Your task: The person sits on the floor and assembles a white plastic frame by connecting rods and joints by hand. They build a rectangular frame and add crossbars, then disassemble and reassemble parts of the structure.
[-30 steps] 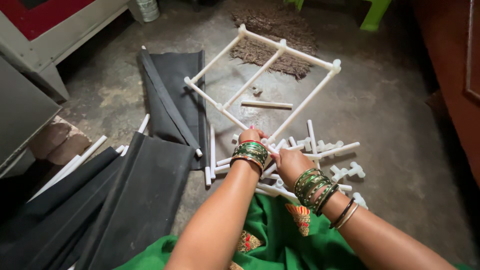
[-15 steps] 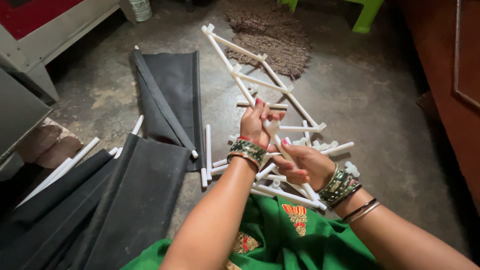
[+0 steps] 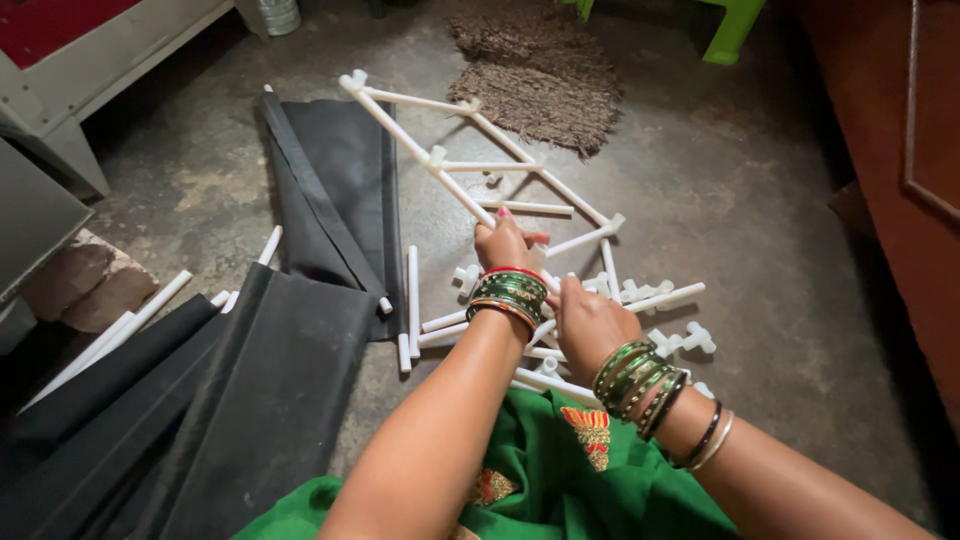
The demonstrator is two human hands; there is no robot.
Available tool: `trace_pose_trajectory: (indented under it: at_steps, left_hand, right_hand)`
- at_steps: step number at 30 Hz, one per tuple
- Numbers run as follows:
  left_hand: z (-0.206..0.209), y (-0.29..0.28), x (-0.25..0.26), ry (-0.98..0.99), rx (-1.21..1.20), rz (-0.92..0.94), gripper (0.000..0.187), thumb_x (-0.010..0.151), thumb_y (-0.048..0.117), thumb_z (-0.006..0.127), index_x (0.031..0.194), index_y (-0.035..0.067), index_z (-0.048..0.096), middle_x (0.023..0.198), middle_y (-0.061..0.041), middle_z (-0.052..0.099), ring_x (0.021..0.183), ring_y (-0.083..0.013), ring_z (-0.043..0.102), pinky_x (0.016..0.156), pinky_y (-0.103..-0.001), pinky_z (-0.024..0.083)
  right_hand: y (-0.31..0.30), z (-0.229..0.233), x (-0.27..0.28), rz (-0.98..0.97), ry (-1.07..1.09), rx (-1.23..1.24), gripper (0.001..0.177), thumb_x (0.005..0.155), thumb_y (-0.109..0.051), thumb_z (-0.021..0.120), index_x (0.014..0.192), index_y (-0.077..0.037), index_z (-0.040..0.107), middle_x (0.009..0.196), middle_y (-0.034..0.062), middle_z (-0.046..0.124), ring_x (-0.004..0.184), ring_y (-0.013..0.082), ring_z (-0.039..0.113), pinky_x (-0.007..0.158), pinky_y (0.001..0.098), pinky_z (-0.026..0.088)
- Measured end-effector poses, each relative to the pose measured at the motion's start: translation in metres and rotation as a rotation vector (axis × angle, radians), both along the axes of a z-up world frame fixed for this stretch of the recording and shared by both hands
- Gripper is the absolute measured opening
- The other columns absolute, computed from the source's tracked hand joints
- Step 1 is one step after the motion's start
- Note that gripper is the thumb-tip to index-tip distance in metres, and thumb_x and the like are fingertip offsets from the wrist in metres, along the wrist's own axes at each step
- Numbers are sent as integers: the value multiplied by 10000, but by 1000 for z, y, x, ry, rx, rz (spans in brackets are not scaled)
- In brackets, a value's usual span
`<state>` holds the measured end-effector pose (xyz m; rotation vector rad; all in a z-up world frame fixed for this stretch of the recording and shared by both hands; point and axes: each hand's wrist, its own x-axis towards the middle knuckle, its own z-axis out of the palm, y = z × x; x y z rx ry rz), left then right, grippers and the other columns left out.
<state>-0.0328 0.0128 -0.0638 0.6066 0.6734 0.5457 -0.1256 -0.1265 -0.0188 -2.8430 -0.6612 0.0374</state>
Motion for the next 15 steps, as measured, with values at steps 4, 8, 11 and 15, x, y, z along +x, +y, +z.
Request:
trace_pose_trajectory:
  at_steps: [4,8,11,15]
  left_hand:
    - [-8,2,-3,-181,-49,-85,237,1038,254,517,911,66,445,623,-60,449,453,-240,596,469,-403,470]
    - [-21,16,1,-346,-250,-85,269,1059,283,526,878,99,450,637,8,379,489,-143,440,524,-393,553]
    - [-29,31,4,-255,-237,-81,214,1039,257,529,904,102,471,663,-11,388,512,-171,427,514,-410,553]
    - [-36,32,13,-59,-292,-59,96,996,181,559,956,114,504,712,-31,426,538,-170,451,523,-393,562]
  right_hand:
    - [-21,18,20,192,576,494,382,1041,-391,513,1073,-38,654,739,141,682,562,283,647,518,430,509]
    - [-53,23,30,116,1520,1010,366,1036,-388,510,1030,-45,638,740,169,684,606,335,650,559,477,510]
    - [-36,10,24,87,1267,854,357,1032,-386,507,997,-51,626,741,190,685,640,373,652,590,511,510]
    - [-11,2,3,151,139,195,350,1027,-383,504,953,-59,611,742,218,686,685,425,654,631,558,511]
